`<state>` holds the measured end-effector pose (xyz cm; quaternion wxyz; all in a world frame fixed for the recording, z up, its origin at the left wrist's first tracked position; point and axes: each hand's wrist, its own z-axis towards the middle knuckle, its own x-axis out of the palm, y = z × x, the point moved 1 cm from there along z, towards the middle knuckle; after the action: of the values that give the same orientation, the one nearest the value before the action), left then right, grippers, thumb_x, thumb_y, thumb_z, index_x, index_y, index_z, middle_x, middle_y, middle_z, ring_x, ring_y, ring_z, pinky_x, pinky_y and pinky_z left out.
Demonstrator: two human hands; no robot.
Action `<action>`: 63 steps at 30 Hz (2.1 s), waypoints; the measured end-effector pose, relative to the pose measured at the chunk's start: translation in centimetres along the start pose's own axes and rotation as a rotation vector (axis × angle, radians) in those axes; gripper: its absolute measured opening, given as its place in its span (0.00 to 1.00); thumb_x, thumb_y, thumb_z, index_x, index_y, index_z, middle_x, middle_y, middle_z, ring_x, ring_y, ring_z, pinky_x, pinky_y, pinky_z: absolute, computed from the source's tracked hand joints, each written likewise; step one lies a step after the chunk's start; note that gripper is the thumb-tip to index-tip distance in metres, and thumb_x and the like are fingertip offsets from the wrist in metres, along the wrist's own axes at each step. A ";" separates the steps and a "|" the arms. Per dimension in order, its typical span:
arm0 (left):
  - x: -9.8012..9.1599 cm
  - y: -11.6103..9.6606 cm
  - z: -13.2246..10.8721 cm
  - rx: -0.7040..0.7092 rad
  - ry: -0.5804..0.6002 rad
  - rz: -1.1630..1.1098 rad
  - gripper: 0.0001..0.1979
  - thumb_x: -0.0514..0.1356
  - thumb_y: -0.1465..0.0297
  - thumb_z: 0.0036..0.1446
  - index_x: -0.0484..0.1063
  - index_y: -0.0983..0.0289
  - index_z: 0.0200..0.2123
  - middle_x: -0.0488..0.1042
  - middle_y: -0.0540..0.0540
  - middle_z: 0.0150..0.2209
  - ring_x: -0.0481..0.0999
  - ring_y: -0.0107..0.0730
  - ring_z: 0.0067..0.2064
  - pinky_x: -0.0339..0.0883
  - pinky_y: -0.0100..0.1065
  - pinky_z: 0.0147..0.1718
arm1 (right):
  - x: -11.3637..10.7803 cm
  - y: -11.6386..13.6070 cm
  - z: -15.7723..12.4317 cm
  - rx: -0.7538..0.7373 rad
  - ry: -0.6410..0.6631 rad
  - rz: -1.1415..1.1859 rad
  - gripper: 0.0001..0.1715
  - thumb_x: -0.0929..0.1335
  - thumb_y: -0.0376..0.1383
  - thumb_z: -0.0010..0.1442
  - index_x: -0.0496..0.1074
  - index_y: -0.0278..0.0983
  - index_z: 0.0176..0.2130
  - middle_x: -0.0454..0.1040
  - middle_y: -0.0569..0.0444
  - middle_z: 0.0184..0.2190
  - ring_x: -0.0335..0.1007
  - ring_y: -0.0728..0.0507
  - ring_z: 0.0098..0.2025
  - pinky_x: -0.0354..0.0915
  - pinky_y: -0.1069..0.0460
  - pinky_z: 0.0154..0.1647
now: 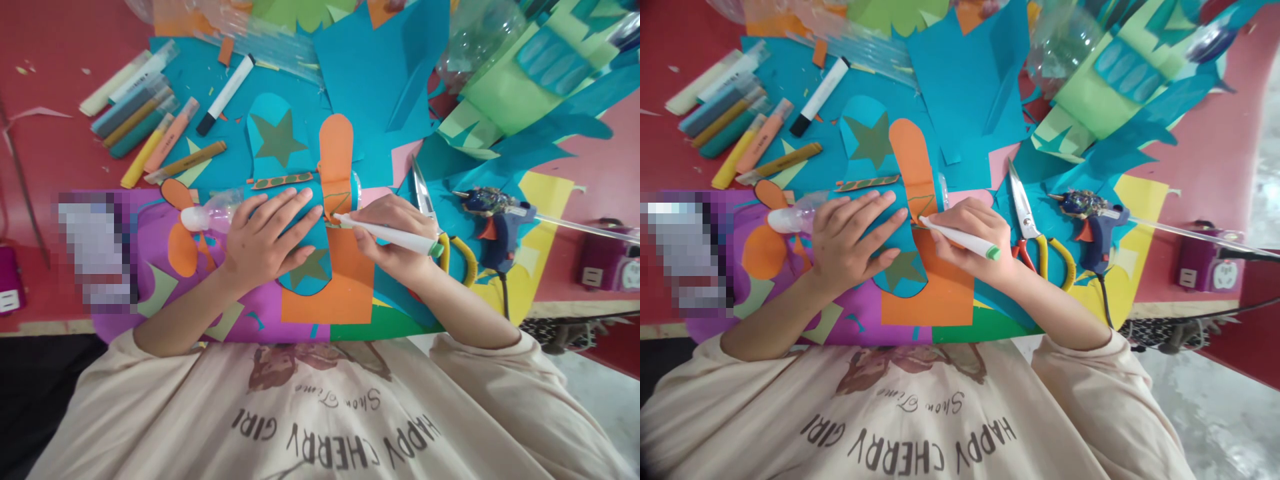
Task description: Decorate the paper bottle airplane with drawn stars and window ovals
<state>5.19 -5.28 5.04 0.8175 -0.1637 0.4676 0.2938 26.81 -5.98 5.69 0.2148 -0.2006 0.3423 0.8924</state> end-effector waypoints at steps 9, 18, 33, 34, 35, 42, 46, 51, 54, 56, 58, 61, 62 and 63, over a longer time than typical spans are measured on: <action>0.1 0.1 -0.1 0.001 -0.009 -0.005 0.23 0.45 0.58 0.73 0.66 0.61 0.62 0.76 0.58 0.57 0.75 0.38 0.58 0.58 0.38 0.59 | -0.1 0.1 0.0 -0.012 0.020 0.041 0.02 0.68 0.33 0.62 0.73 0.40 0.37 0.80 0.58 0.25 0.77 0.48 0.27 0.73 0.53 0.29; 0.1 0.1 -0.3 -0.009 -0.014 -0.054 0.24 0.46 0.57 0.72 0.60 0.57 0.66 0.75 0.56 0.58 0.75 0.38 0.58 0.60 0.39 0.57 | -0.8 -0.6 0.2 0.040 -0.073 0.008 0.07 0.69 0.35 0.64 0.75 0.42 0.43 0.82 0.53 0.33 0.80 0.44 0.33 0.77 0.49 0.32; 0.0 0.0 -0.5 -0.018 -0.002 -0.072 0.22 0.47 0.57 0.72 0.63 0.57 0.64 0.75 0.55 0.58 0.75 0.39 0.58 0.63 0.42 0.55 | -0.6 -0.8 0.2 0.116 0.017 -0.108 0.09 0.67 0.39 0.66 0.77 0.43 0.44 0.83 0.53 0.36 0.80 0.43 0.36 0.79 0.46 0.36; 0.0 -0.1 -0.4 -0.009 -0.009 -0.048 0.22 0.47 0.57 0.72 0.63 0.58 0.64 0.76 0.56 0.57 0.75 0.39 0.57 0.63 0.41 0.55 | -0.6 -0.7 0.3 0.116 0.021 -0.106 0.09 0.67 0.38 0.66 0.77 0.43 0.44 0.83 0.53 0.36 0.80 0.43 0.36 0.79 0.46 0.37; -0.1 -0.1 -0.3 -0.004 -0.014 -0.035 0.22 0.47 0.58 0.72 0.64 0.58 0.63 0.76 0.56 0.57 0.76 0.39 0.57 0.63 0.41 0.54 | -0.6 -0.7 0.3 0.120 0.026 -0.114 0.09 0.67 0.39 0.66 0.77 0.43 0.43 0.83 0.53 0.36 0.81 0.43 0.36 0.79 0.46 0.37; -0.1 -0.1 0.1 0.013 -0.032 -0.014 0.21 0.47 0.58 0.72 0.69 0.61 0.58 0.78 0.58 0.54 0.77 0.40 0.54 0.63 0.41 0.53 | -0.9 0.0 0.8 0.113 0.077 -0.067 0.08 0.67 0.34 0.66 0.78 0.42 0.41 0.84 0.54 0.35 0.81 0.44 0.35 0.77 0.48 0.35; -0.1 -0.1 0.0 0.009 -0.041 -0.018 0.21 0.48 0.58 0.72 0.68 0.60 0.60 0.78 0.57 0.55 0.77 0.40 0.55 0.63 0.41 0.53 | -0.9 0.2 1.0 0.122 0.092 -0.044 0.08 0.67 0.35 0.65 0.78 0.42 0.38 0.83 0.55 0.33 0.81 0.44 0.34 0.76 0.48 0.35; 0.1 0.1 -0.5 -0.028 0.038 -0.065 0.24 0.45 0.55 0.72 0.56 0.52 0.67 0.73 0.53 0.60 0.75 0.38 0.59 0.61 0.40 0.56 | -0.8 0.3 0.7 0.125 0.108 -0.025 0.07 0.68 0.36 0.65 0.78 0.42 0.37 0.83 0.56 0.31 0.80 0.45 0.33 0.76 0.48 0.36; 0.3 0.1 -0.8 -0.068 0.056 -0.154 0.25 0.47 0.55 0.72 0.53 0.50 0.69 0.71 0.53 0.62 0.73 0.40 0.60 0.60 0.41 0.58 | -0.7 0.3 0.6 0.126 0.118 0.012 0.06 0.68 0.35 0.64 0.77 0.42 0.36 0.82 0.56 0.30 0.79 0.46 0.32 0.75 0.49 0.35; 0.3 0.2 -0.8 -0.082 0.050 -0.183 0.26 0.48 0.55 0.71 0.52 0.49 0.69 0.71 0.52 0.62 0.73 0.40 0.60 0.60 0.41 0.58 | -0.6 0.4 0.6 0.110 0.113 0.043 0.05 0.69 0.33 0.63 0.77 0.42 0.37 0.82 0.56 0.30 0.79 0.46 0.32 0.75 0.51 0.35; 0.3 0.1 -0.7 -0.074 0.049 -0.160 0.25 0.47 0.54 0.71 0.53 0.49 0.69 0.72 0.52 0.61 0.74 0.39 0.60 0.60 0.41 0.57 | -0.5 0.5 0.6 0.091 0.112 0.059 0.05 0.69 0.32 0.62 0.77 0.41 0.37 0.82 0.56 0.30 0.78 0.47 0.31 0.75 0.51 0.34; 0.2 0.0 -0.4 -0.032 0.020 -0.071 0.23 0.46 0.56 0.72 0.59 0.53 0.66 0.74 0.53 0.59 0.75 0.38 0.58 0.62 0.40 0.55 | -0.7 0.5 0.7 0.091 0.082 0.070 0.06 0.69 0.32 0.63 0.77 0.41 0.36 0.82 0.56 0.29 0.78 0.46 0.31 0.76 0.50 0.33; 0.1 0.0 -0.3 -0.014 0.001 -0.042 0.22 0.46 0.57 0.72 0.63 0.55 0.63 0.76 0.54 0.57 0.76 0.37 0.57 0.62 0.40 0.55 | -0.9 0.4 0.7 0.100 0.063 0.067 0.05 0.69 0.32 0.63 0.77 0.42 0.37 0.82 0.56 0.30 0.79 0.45 0.31 0.76 0.50 0.34; 0.1 0.0 -0.2 0.004 -0.022 -0.021 0.21 0.46 0.58 0.72 0.66 0.58 0.61 0.77 0.55 0.56 0.76 0.37 0.56 0.63 0.40 0.54 | -1.0 0.3 0.7 0.114 0.047 0.053 0.05 0.69 0.33 0.64 0.77 0.42 0.38 0.82 0.55 0.31 0.80 0.44 0.32 0.77 0.49 0.34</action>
<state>5.12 -5.39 4.90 0.8259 -0.1636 0.4575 0.2859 27.31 -5.90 6.84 0.1939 -0.1996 0.4026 0.8721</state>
